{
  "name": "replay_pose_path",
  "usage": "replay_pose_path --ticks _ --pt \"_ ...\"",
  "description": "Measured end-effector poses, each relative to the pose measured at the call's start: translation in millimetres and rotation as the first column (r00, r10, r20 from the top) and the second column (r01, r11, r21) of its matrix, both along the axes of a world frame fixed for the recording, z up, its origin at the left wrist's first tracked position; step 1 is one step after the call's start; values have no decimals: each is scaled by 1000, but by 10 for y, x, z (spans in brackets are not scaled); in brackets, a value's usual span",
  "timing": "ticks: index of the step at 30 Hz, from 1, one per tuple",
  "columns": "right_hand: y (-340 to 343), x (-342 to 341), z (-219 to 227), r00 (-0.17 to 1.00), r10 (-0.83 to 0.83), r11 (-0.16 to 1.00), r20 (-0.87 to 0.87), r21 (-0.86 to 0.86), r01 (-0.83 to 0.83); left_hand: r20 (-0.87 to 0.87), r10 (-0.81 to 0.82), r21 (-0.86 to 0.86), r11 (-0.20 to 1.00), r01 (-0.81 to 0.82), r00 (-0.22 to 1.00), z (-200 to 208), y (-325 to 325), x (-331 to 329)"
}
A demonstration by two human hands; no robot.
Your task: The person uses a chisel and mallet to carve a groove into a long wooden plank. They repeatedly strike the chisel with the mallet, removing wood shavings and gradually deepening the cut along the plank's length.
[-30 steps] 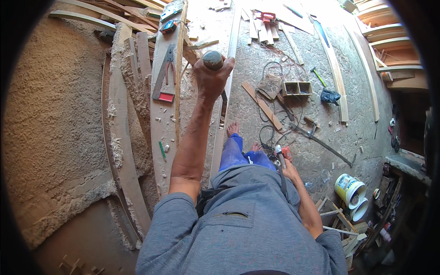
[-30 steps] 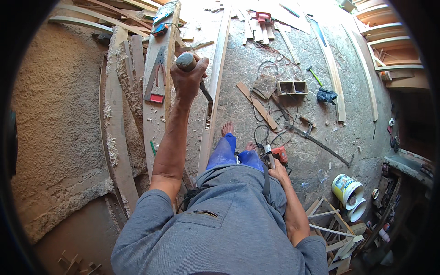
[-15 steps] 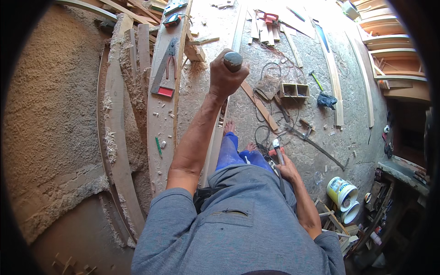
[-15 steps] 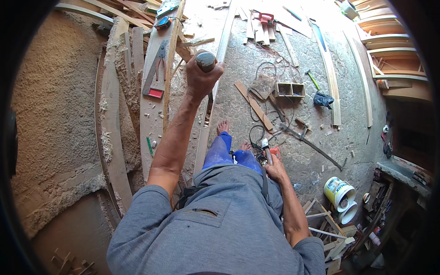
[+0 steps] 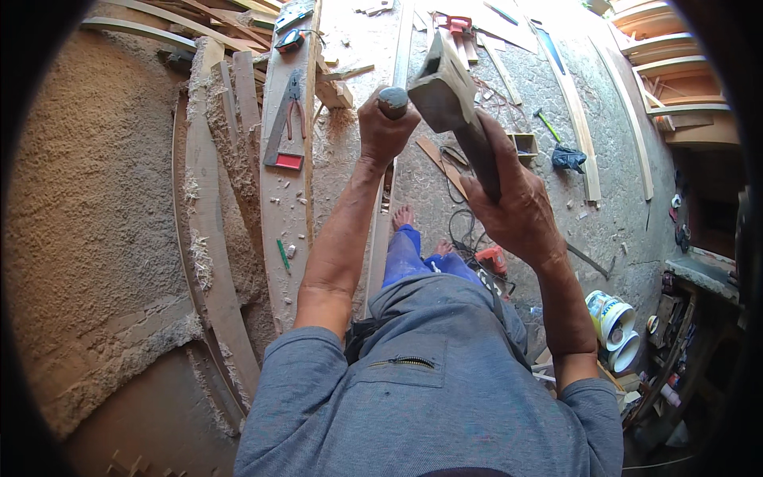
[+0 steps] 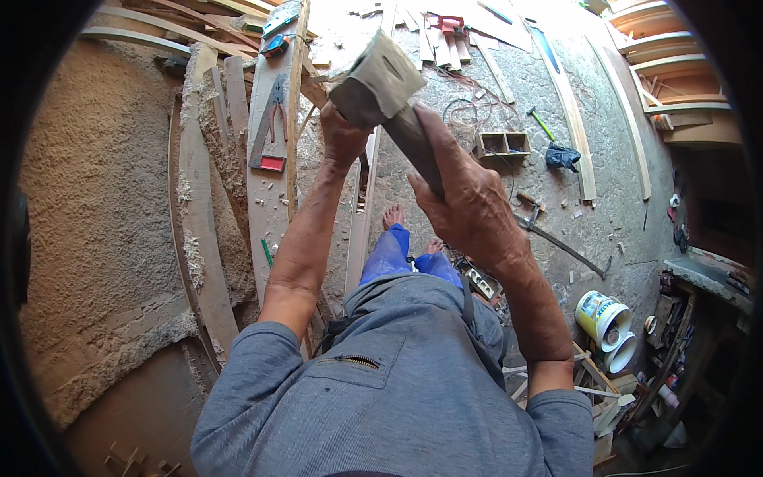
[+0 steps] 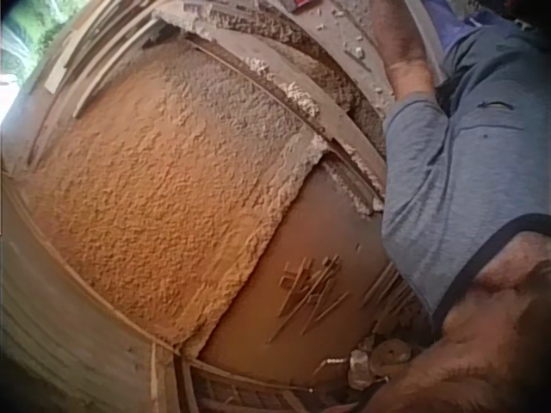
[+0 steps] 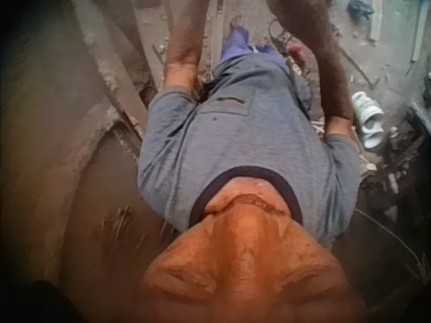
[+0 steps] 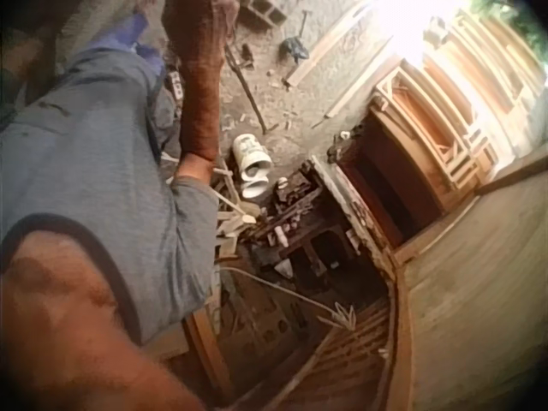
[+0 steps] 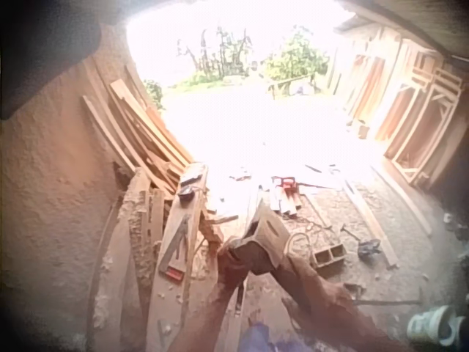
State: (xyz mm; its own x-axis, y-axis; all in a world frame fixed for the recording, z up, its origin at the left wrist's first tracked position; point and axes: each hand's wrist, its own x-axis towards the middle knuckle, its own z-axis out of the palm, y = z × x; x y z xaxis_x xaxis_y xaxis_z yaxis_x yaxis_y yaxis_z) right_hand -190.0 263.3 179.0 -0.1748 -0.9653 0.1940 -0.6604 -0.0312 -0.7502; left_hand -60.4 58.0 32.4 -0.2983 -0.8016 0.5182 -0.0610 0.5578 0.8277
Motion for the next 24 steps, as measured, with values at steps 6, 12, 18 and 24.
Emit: replay_pose_path --ticks 6,12,18,24 --pt "-390 -11 -205 929 176 946 -326 316 -69 104 39 -335 942 -2 994 60 33 17" --pt "-415 -12 -106 982 121 982 -143 161 -97 51 0 106 994 -5 999 7 70 58" --pt "-467 120 41 974 61 997 -220 69 -47 58 14 58 998 -17 998 -44 72 65" --pt "-519 21 -369 967 115 971 -225 230 -62 48 -62 100 993 57 997 -30 85 97"
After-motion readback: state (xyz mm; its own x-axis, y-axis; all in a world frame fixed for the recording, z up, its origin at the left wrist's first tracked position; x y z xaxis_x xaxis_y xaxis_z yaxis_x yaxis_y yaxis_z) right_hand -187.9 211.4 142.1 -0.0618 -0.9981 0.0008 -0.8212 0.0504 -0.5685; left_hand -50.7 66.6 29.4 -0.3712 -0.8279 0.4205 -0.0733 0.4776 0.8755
